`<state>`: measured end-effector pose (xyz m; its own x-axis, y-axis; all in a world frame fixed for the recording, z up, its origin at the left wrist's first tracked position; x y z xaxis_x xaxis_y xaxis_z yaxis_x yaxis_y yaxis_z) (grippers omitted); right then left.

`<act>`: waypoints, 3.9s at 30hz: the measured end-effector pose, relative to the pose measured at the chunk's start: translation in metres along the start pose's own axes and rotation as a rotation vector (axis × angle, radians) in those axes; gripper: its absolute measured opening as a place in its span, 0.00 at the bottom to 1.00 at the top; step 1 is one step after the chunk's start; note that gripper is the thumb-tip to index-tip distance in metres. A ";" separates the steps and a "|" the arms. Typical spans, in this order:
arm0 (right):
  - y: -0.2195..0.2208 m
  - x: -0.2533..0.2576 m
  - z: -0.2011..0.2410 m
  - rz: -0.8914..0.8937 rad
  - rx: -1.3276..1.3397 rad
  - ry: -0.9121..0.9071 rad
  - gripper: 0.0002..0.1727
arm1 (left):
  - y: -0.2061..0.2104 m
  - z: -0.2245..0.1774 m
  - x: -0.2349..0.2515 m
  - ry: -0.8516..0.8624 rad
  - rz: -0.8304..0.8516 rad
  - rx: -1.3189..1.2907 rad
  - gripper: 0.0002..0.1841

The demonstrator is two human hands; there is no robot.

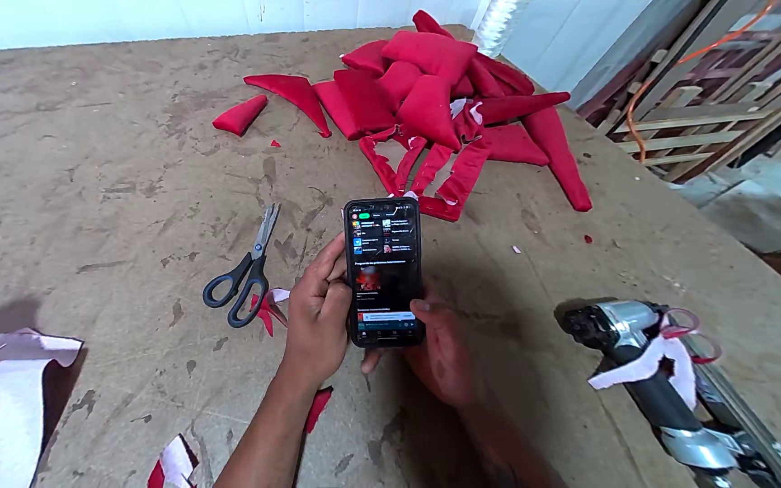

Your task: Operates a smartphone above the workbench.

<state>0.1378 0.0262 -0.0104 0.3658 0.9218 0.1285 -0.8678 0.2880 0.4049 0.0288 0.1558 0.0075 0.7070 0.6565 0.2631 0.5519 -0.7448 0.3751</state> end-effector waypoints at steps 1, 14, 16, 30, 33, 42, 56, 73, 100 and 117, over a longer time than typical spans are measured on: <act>0.000 0.000 -0.001 0.000 -0.002 0.002 0.27 | 0.000 0.000 0.000 -0.005 -0.002 -0.001 0.30; 0.010 -0.001 0.012 -0.012 -0.198 0.084 0.37 | -0.001 -0.001 0.002 0.009 -0.007 0.032 0.29; 0.010 -0.001 0.012 -0.011 -0.205 0.084 0.37 | -0.001 -0.001 0.002 0.006 -0.010 0.030 0.29; 0.013 0.000 0.016 -0.040 -0.281 0.121 0.39 | -0.001 0.000 0.003 0.011 -0.009 0.017 0.29; 0.013 0.000 0.015 -0.047 -0.290 0.125 0.39 | -0.001 -0.001 0.003 0.005 -0.006 0.006 0.30; 0.014 0.001 0.016 -0.060 -0.288 0.120 0.37 | -0.002 0.000 0.004 0.022 0.010 0.000 0.30; 0.006 0.000 0.011 -0.040 -0.173 0.023 0.37 | -0.004 0.000 0.003 0.003 -0.016 0.031 0.29; 0.013 -0.002 0.011 0.011 -0.376 0.079 0.33 | -0.014 -0.010 0.004 0.307 -0.243 -0.016 0.22; 0.002 -0.001 0.014 -0.092 -0.138 -0.049 0.31 | 0.001 -0.004 0.003 0.082 0.093 -0.008 0.40; -0.003 -0.003 0.013 -0.130 -0.089 -0.078 0.32 | 0.006 -0.002 0.000 0.000 0.211 0.012 0.49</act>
<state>0.1440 0.0191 0.0001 0.4986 0.8534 0.1519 -0.8367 0.4280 0.3418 0.0313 0.1518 0.0118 0.8073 0.4861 0.3347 0.3973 -0.8670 0.3008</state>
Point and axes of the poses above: each hand's wrist, its own x-axis towards the middle knuckle, its own y-axis out of the palm, z = x × y, the point moved 2 cm from there along x, towards the middle knuckle, and after that the axes turned 8 degrees about -x, right-handed, at the moved point
